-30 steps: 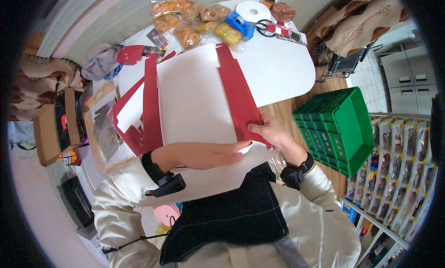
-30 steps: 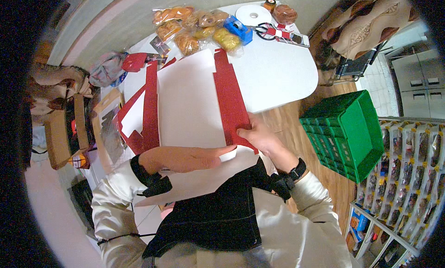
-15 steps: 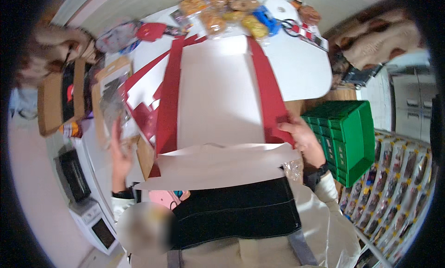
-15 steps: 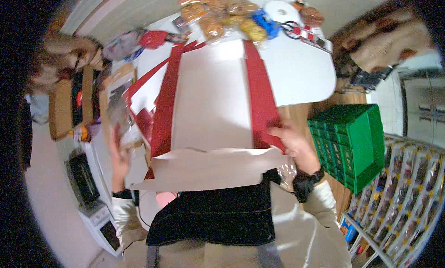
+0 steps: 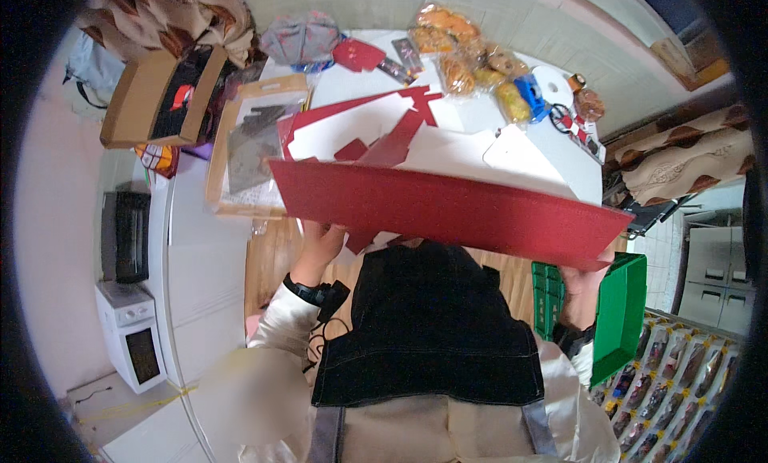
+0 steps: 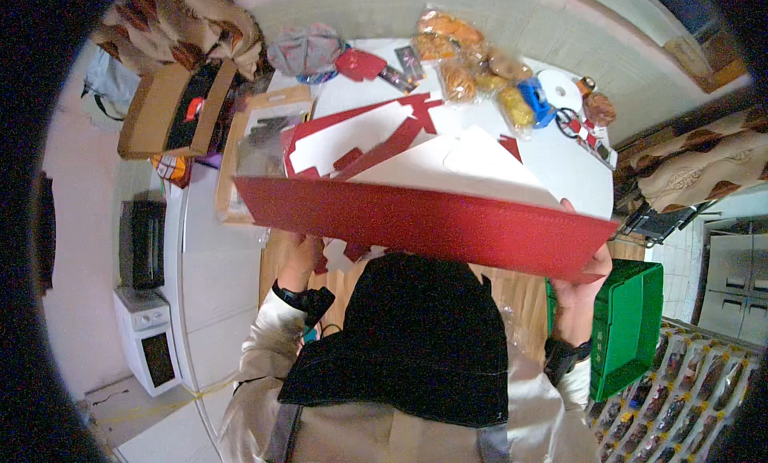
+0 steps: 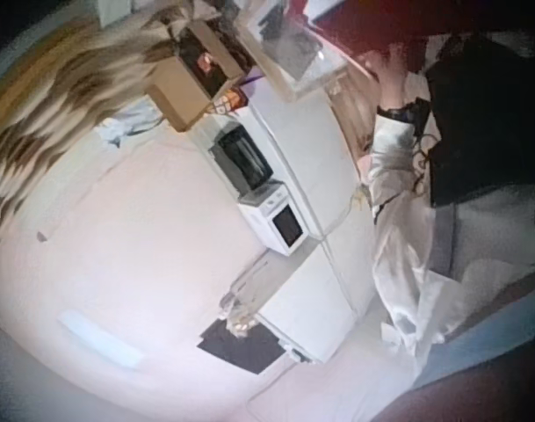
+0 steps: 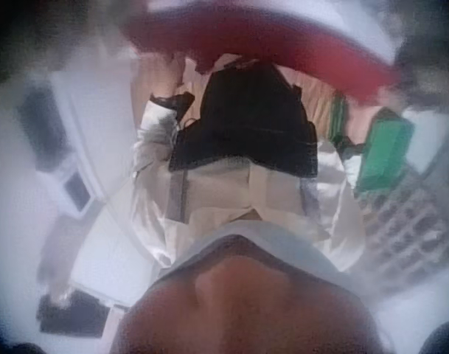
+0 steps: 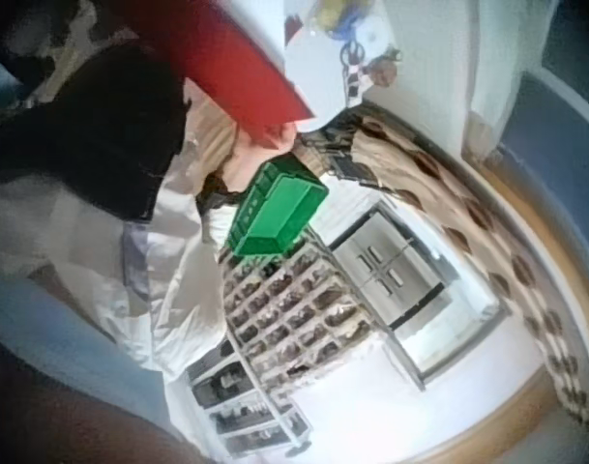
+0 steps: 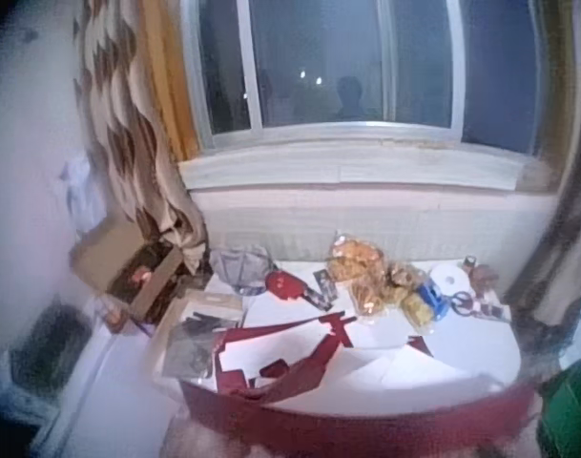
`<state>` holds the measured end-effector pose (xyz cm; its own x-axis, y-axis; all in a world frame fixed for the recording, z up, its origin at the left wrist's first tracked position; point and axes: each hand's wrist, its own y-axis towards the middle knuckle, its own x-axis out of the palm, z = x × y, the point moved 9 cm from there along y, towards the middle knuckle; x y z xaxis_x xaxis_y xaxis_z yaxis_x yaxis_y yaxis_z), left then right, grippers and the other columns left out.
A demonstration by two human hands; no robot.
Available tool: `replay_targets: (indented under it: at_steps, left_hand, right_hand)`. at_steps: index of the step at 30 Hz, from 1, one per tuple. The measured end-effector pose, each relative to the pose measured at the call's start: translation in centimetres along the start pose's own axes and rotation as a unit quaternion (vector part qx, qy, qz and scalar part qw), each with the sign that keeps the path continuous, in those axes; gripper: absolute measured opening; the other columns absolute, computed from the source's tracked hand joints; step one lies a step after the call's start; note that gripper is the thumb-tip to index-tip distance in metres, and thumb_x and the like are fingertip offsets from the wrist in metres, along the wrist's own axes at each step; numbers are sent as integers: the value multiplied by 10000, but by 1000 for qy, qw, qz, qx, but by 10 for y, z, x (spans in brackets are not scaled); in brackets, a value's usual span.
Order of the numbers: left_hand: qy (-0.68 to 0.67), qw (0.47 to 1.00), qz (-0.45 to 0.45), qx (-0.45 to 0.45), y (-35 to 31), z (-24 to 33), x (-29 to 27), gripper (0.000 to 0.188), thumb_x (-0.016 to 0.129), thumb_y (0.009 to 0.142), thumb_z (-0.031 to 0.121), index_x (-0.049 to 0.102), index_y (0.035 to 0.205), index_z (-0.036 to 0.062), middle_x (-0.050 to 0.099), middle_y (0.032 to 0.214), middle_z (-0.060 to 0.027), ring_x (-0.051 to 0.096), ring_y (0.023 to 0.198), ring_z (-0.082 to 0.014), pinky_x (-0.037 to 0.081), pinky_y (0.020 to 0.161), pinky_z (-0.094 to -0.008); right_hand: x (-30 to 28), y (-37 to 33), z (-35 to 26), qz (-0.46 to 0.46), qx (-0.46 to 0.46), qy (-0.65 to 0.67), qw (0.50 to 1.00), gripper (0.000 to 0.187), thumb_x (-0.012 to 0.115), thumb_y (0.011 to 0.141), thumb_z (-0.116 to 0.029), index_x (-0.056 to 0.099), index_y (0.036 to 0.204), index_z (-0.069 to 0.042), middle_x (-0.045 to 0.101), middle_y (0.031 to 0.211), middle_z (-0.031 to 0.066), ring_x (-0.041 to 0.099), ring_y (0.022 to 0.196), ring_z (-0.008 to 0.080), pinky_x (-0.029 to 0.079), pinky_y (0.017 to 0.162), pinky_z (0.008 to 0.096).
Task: The person unpacks a flat-packed red and white cardboard box from a plastic bag. They then fold the box along its pre-scored lines and tuck the flaps to assemble it into a three-dimensional container.
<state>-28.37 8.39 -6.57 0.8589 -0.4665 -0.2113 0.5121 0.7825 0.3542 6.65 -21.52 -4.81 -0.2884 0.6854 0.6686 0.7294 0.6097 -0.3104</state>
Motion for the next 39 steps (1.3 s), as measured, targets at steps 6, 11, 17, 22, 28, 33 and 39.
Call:
replay_targets:
  at_steps: [6, 11, 17, 22, 28, 33, 39]
  left_hand:
    - [-166, 980, -89, -69, 45, -20, 1, 503, 589, 896, 163, 437, 1361, 48, 484, 1370, -100, 480, 1225, -255, 386, 1038, -424]
    - [-442, 878, -108, -148, 93, -47, 5, 752, 580, 875, 462, 301, 1472, 101, 366, 1491, -117, 379, 1349, -327, 334, 1101, -504]
    - [-312, 946, 65, -66, 102, 19, 14, 1029, 489, 795, 800, 204, 1526, 134, 298, 1539, -123, 322, 1389, -372, 307, 1119, -535]
    - [-294, 936, 185, -54, 115, 38, -4, 904, 384, 883, 756, 235, 1518, 130, 327, 1526, -137, 356, 1371, -371, 307, 1117, -525]
    - [-287, 933, 197, -86, 122, 31, -25, 855, 359, 925, 715, 248, 1511, 103, 336, 1529, -121, 357, 1379, -319, 313, 1122, -471]
    - [-306, 914, 240, -114, 110, 50, -23, 903, 344, 890, 767, 243, 1516, 123, 325, 1535, -137, 355, 1384, -336, 338, 1110, -498]
    - [-327, 889, 287, -139, 74, 45, -2, 897, 339, 891, 764, 232, 1520, 134, 305, 1545, -141, 329, 1397, -351, 317, 1121, -510]
  right_hand:
    - [-4, -3, -55, 70, -402, -54, 911, 637, 333, 1004, -489, 390, 1431, -20, 486, 1419, 131, 464, 1306, 286, 329, 1106, 463]
    - [41, 36, -97, -47, -516, -134, 845, 626, 338, 1024, -465, 321, 1484, -41, 423, 1480, 91, 403, 1348, 232, 260, 1138, 399]
    - [136, 25, -122, -142, -461, -354, 801, 1027, 435, 838, -792, 213, 1431, 17, 356, 1420, 150, 289, 1379, 280, 174, 1151, 397]
    - [168, 20, -115, -163, -439, -478, 743, 1325, 784, 584, -711, 124, 1475, 13, 311, 1475, 203, 297, 1396, 321, 221, 1155, 419]
    - [187, 27, -100, -230, -407, -507, 724, 1304, 924, 573, -435, 112, 1500, -7, 309, 1490, 206, 323, 1391, 306, 258, 1151, 402]
    - [183, 26, -110, -297, -349, -323, 828, 1088, 887, 687, -286, 184, 1493, -84, 568, 1239, 147, 546, 1172, 269, 381, 1053, 395]
    - [87, 93, -59, -122, -288, -536, 784, 485, 763, 814, -356, 636, 1149, -29, 684, 978, 133, 649, 909, 222, 499, 825, 367]
